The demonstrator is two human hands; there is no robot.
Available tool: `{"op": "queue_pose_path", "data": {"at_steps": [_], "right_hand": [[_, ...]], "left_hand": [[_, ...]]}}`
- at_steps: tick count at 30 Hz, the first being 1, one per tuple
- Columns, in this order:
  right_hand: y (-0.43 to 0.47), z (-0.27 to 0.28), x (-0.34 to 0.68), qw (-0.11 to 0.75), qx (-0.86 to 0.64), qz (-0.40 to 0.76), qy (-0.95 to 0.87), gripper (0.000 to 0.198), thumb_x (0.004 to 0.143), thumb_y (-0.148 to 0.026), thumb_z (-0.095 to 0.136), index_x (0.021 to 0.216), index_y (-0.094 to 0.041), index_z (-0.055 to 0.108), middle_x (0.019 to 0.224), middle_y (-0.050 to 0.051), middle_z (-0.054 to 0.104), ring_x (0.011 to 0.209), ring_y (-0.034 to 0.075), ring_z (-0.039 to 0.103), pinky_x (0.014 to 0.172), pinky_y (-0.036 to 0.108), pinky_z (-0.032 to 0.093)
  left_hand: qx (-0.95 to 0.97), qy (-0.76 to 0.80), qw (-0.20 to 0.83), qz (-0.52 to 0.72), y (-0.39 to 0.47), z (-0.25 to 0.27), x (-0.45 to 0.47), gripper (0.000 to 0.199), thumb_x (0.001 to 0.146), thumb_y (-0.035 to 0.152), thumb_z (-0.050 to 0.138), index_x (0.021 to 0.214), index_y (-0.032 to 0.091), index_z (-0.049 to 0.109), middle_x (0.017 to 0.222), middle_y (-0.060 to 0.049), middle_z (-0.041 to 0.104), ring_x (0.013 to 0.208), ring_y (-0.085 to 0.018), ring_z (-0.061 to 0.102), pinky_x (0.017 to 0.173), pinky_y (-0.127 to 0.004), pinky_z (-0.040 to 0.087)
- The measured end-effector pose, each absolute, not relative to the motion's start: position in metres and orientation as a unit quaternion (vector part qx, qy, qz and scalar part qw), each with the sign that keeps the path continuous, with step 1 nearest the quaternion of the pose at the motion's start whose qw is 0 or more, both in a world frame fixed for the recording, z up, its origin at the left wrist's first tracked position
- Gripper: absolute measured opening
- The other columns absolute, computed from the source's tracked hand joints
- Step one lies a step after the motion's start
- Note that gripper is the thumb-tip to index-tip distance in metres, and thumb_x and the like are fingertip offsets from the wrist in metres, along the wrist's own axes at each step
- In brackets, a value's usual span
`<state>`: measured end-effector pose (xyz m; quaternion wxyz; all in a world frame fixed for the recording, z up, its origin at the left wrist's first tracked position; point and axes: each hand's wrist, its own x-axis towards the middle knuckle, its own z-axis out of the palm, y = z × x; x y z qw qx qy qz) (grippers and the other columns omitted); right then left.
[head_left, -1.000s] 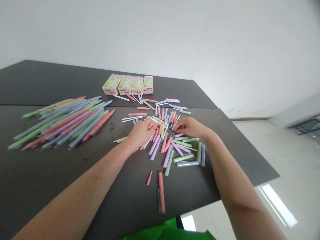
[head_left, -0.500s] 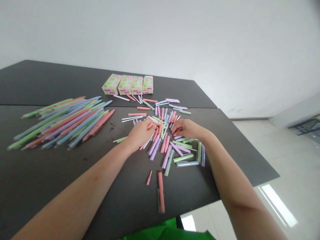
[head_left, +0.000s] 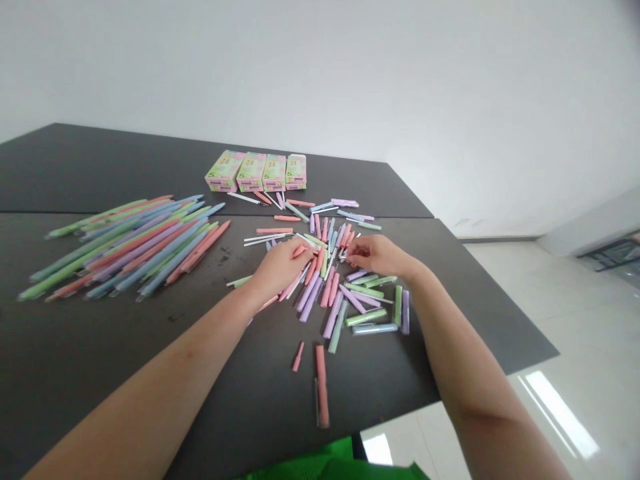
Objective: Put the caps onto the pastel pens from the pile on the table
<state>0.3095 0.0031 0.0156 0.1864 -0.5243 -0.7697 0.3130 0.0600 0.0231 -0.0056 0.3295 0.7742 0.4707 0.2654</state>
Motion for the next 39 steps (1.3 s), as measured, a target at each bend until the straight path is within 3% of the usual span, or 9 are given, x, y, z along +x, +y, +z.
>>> {"op": "queue_pose_path", "data": {"at_steps": [6, 10, 17, 24, 29, 35, 39], "right_hand": [[0.001, 0.014, 0.292, 0.342, -0.472, 0.469, -0.664, 0.024, 0.073, -0.034, 0.073, 0.081, -0.015, 0.061, 0.067, 0.0, 0.063, 0.055, 0.009, 0.055, 0.052, 0.022, 0.045], [-0.003, 0.022, 0.28, 0.381, -0.449, 0.484, -0.648, 0.027, 0.073, -0.035, 0.075, 0.088, -0.015, 0.064, 0.067, -0.001, 0.063, 0.056, 0.008, 0.054, 0.051, 0.02, 0.044], [-0.008, 0.026, 0.27, 0.388, -0.43, 0.496, -0.647, 0.025, 0.077, -0.035, 0.071, 0.089, -0.014, 0.069, 0.065, -0.001, 0.061, 0.056, 0.008, 0.051, 0.054, 0.021, 0.043], [-0.01, 0.03, 0.271, 0.399, -0.441, 0.465, -0.656, 0.024, 0.078, -0.034, 0.068, 0.091, -0.014, 0.07, 0.067, 0.0, 0.06, 0.057, 0.008, 0.051, 0.054, 0.022, 0.043], [-0.01, 0.032, 0.272, 0.399, -0.446, 0.454, -0.66, 0.024, 0.079, -0.035, 0.067, 0.091, -0.014, 0.07, 0.066, -0.001, 0.059, 0.055, 0.008, 0.049, 0.053, 0.022, 0.042], [-0.01, 0.028, 0.27, 0.401, -0.434, 0.459, -0.663, 0.024, 0.079, -0.034, 0.067, 0.09, -0.012, 0.069, 0.063, -0.001, 0.057, 0.053, 0.007, 0.046, 0.051, 0.022, 0.037], [-0.01, 0.028, 0.269, 0.398, -0.437, 0.45, -0.67, 0.024, 0.079, -0.033, 0.066, 0.09, -0.011, 0.069, 0.063, -0.002, 0.057, 0.053, 0.007, 0.046, 0.051, 0.022, 0.036]], "left_hand": [[0.746, 0.394, 0.426, 0.328, 0.023, -0.002, 0.062, 0.023, 0.086, 0.034, 0.053, 0.091, 0.018, 0.069, 0.093, -0.004, 0.073, 0.089, -0.02, 0.065, 0.083, -0.031, 0.048], [0.719, 0.361, 0.486, 0.343, 0.016, 0.006, 0.064, 0.026, 0.088, 0.037, 0.051, 0.093, 0.017, 0.067, 0.079, -0.003, 0.071, 0.069, -0.016, 0.064, 0.066, -0.027, 0.05], [0.695, 0.326, 0.529, 0.363, 0.012, 0.011, 0.066, 0.024, 0.089, 0.036, 0.053, 0.094, 0.017, 0.067, 0.07, -0.001, 0.066, 0.049, -0.01, 0.054, 0.057, -0.025, 0.048], [0.681, 0.331, 0.547, 0.357, 0.01, 0.013, 0.065, 0.025, 0.089, 0.037, 0.053, 0.092, 0.017, 0.066, 0.068, 0.001, 0.065, 0.047, -0.009, 0.051, 0.054, -0.023, 0.046], [0.688, 0.329, 0.536, 0.361, 0.01, 0.013, 0.065, 0.025, 0.088, 0.039, 0.054, 0.088, 0.016, 0.066, 0.079, -0.003, 0.069, 0.055, -0.011, 0.056, 0.054, -0.022, 0.046], [0.688, 0.329, 0.542, 0.353, 0.009, 0.013, 0.066, 0.024, 0.09, 0.035, 0.051, 0.087, 0.016, 0.066, 0.07, 0.0, 0.066, 0.047, -0.009, 0.052, 0.054, -0.022, 0.045], [0.706, 0.32, 0.512, 0.371, 0.012, 0.011, 0.065, 0.026, 0.09, 0.035, 0.052, 0.082, 0.015, 0.066, 0.072, -0.002, 0.067, 0.055, -0.011, 0.055, 0.059, -0.023, 0.046]]}}
